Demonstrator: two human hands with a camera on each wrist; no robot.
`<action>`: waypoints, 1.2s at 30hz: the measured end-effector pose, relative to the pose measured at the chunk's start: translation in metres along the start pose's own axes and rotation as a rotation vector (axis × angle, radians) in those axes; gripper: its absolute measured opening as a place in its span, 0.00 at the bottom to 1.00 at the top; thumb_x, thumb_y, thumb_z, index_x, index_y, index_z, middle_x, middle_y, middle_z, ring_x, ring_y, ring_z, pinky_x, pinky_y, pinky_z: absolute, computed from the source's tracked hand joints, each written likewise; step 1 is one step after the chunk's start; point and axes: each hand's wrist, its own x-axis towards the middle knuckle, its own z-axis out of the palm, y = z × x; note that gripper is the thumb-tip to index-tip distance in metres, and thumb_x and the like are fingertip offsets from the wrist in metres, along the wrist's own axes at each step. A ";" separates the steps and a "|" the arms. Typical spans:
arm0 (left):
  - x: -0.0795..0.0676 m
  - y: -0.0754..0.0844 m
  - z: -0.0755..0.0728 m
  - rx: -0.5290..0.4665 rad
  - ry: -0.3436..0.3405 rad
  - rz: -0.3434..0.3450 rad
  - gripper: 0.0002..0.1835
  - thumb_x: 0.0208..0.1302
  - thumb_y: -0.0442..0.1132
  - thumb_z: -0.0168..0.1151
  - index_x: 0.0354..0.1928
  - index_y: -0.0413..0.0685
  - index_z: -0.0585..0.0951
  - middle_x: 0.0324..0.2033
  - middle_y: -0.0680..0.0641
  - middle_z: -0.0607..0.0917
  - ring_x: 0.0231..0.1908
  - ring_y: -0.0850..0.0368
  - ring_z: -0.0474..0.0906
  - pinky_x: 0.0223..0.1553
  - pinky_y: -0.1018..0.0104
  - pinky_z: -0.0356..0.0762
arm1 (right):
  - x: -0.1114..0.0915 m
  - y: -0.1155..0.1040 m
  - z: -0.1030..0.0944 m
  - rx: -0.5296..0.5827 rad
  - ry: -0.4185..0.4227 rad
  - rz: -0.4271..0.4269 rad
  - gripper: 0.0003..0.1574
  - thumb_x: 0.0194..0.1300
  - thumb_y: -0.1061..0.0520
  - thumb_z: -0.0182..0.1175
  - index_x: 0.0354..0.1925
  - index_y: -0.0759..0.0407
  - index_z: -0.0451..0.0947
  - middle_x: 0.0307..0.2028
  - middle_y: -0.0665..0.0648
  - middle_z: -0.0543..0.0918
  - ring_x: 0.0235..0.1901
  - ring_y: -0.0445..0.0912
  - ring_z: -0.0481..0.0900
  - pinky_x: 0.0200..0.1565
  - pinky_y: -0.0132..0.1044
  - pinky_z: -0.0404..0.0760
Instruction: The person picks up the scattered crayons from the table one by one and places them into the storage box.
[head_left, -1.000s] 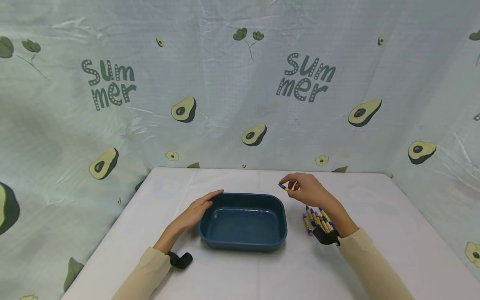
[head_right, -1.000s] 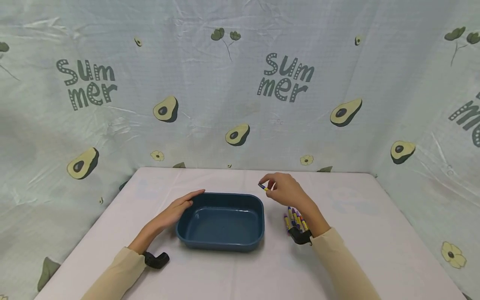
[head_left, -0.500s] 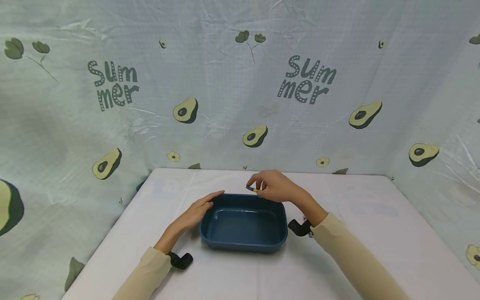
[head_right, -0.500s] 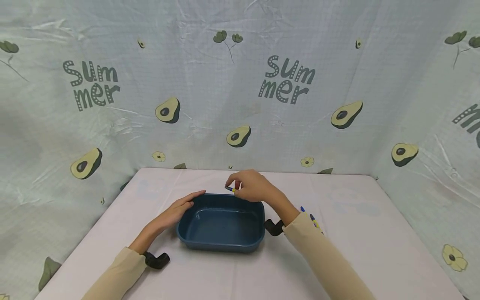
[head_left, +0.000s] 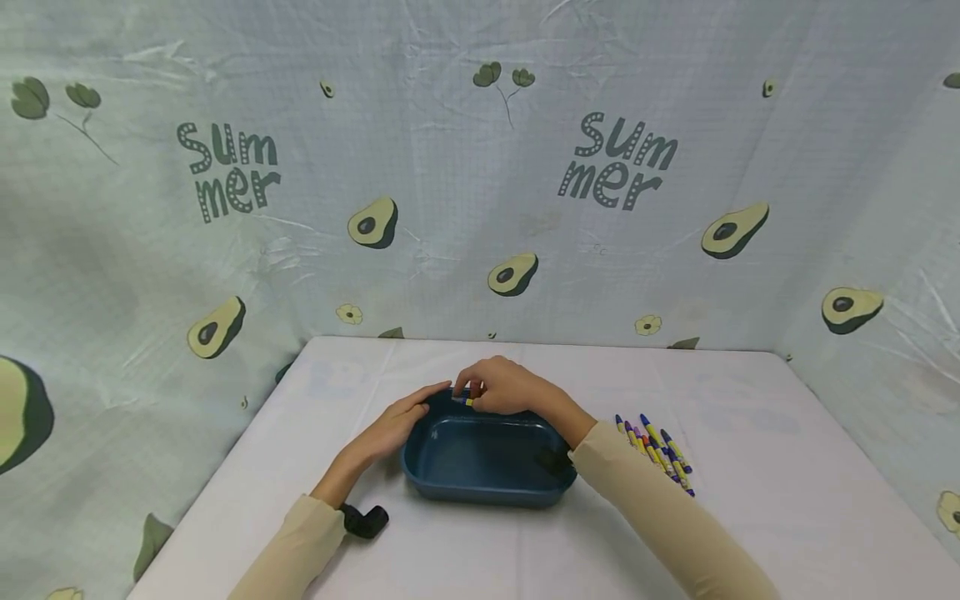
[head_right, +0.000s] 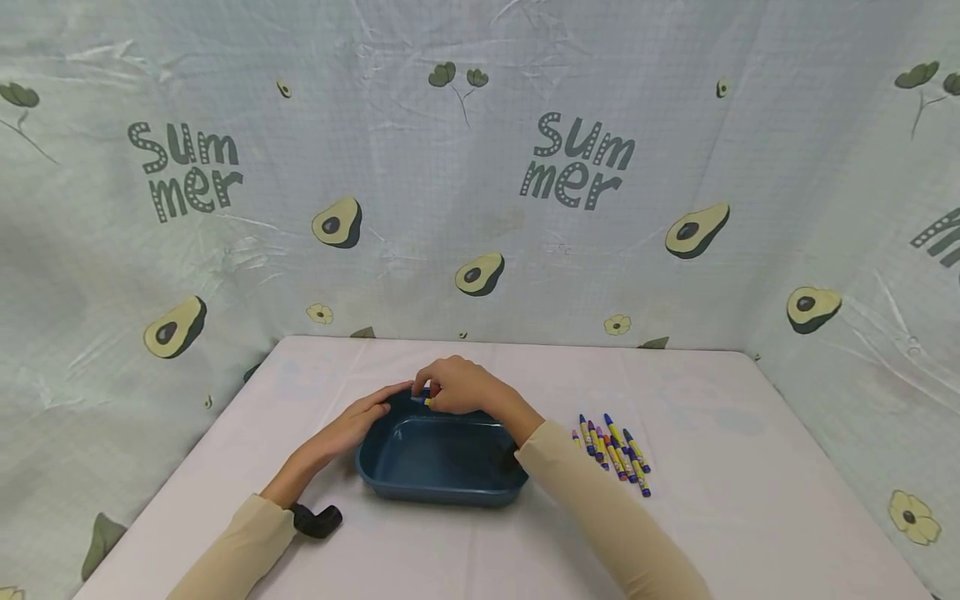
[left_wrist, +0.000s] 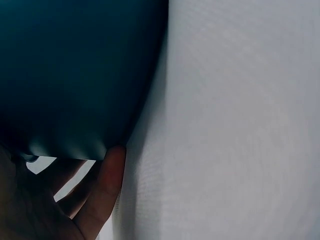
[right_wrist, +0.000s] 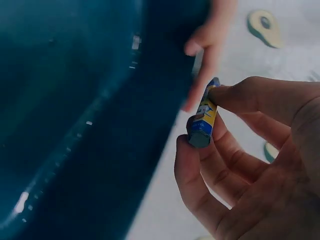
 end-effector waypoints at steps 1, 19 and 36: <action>0.000 0.000 0.000 -0.005 0.002 -0.006 0.28 0.82 0.34 0.36 0.80 0.51 0.63 0.79 0.43 0.64 0.80 0.40 0.55 0.79 0.35 0.51 | 0.003 0.000 0.003 -0.002 -0.016 0.003 0.20 0.67 0.63 0.61 0.56 0.53 0.86 0.42 0.54 0.89 0.40 0.45 0.85 0.43 0.38 0.84; 0.000 0.001 -0.001 -0.030 -0.011 -0.028 0.28 0.82 0.36 0.36 0.80 0.55 0.62 0.79 0.44 0.64 0.80 0.41 0.56 0.78 0.36 0.54 | 0.038 -0.010 0.037 0.010 -0.259 0.027 0.18 0.68 0.66 0.64 0.54 0.53 0.86 0.41 0.55 0.90 0.33 0.39 0.84 0.35 0.30 0.82; 0.000 -0.004 -0.002 -0.007 -0.023 0.033 0.28 0.82 0.34 0.36 0.80 0.52 0.62 0.79 0.43 0.63 0.80 0.38 0.55 0.76 0.32 0.54 | 0.046 -0.014 0.052 0.172 -0.485 0.123 0.13 0.70 0.65 0.62 0.49 0.51 0.85 0.36 0.49 0.87 0.33 0.41 0.85 0.34 0.36 0.88</action>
